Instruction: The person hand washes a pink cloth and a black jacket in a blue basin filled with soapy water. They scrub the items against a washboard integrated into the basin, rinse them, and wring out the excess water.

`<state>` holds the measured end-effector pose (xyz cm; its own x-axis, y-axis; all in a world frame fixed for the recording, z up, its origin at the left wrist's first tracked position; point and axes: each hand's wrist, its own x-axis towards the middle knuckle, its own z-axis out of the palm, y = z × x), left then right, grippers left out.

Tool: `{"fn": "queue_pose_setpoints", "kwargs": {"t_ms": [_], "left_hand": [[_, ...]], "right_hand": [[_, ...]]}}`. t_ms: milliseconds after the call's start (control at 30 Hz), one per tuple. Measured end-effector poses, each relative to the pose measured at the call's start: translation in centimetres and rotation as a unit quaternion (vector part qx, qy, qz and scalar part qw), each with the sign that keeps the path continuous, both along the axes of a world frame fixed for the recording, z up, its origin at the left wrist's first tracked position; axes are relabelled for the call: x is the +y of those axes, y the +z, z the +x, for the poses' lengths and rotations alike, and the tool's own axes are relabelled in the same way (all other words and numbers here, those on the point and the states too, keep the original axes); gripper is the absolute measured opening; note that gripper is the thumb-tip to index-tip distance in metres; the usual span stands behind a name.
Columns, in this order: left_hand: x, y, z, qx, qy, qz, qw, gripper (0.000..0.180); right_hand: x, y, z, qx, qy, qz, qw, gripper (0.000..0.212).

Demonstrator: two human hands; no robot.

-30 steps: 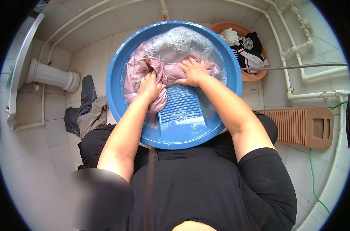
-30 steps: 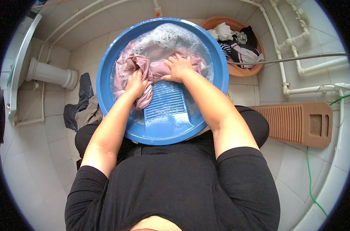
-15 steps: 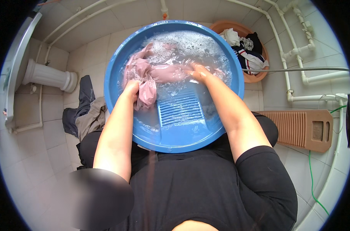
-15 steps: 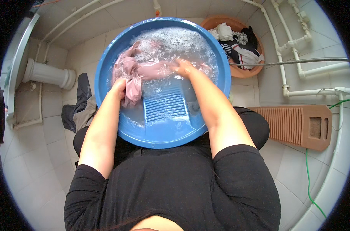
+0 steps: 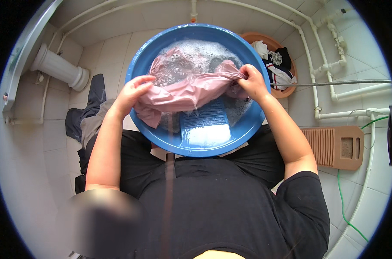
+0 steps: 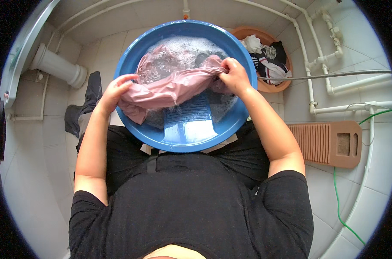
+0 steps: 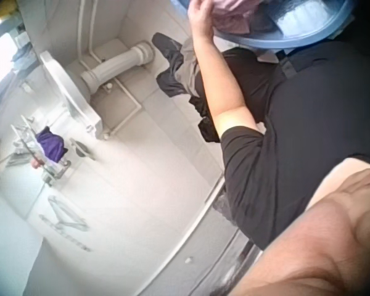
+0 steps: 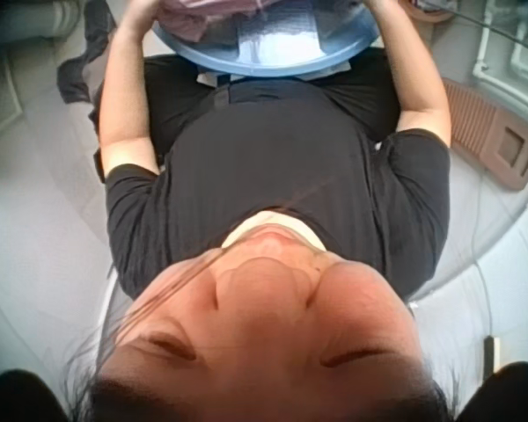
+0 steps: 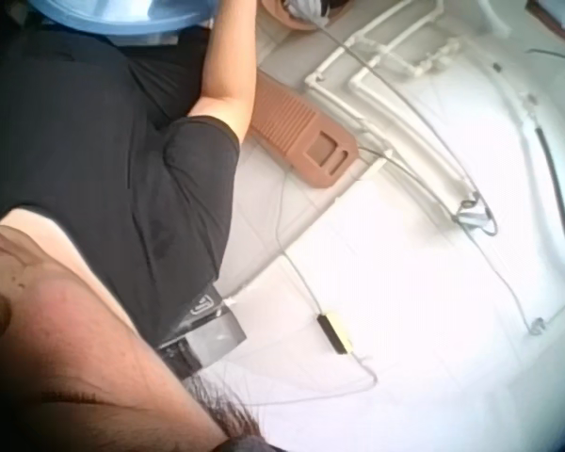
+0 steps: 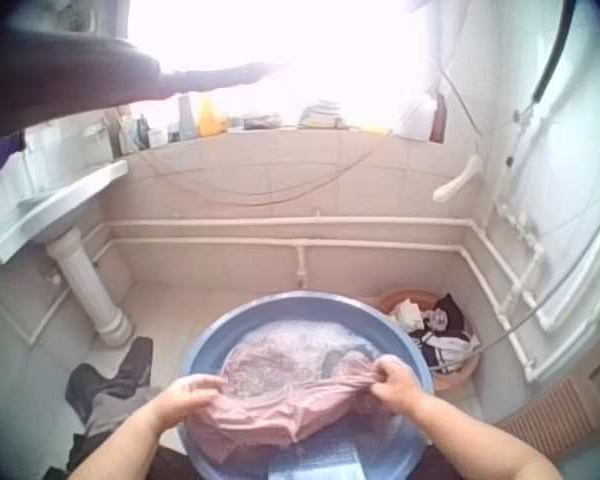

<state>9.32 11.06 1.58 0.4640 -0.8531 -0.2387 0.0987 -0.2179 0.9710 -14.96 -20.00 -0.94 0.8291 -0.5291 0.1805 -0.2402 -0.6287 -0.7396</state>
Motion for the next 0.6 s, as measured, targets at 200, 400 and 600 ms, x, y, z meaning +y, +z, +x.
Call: {"fn": "queue_pose_setpoints", "kwargs": {"t_ms": [200, 400, 600], "left_hand": [[-1.6, 0.2, -4.4, -0.437, -0.221, 0.309, 0.815, 0.028], [-5.2, -5.4, -8.3, -0.470, -0.070, 0.148, 0.867, 0.051], [-4.0, -3.4, -10.2, -0.529, -0.219, 0.130, 0.809, 0.018]], "right_hand": [[2.1, 0.6, -3.6, 0.106, 0.114, -0.186, 0.970, 0.034], [5.5, 0.2, -3.7, 0.203, 0.244, -0.221, 0.922, 0.073], [3.6, -0.8, -3.0, 0.168, 0.263, -0.094, 0.945, 0.045]]}}
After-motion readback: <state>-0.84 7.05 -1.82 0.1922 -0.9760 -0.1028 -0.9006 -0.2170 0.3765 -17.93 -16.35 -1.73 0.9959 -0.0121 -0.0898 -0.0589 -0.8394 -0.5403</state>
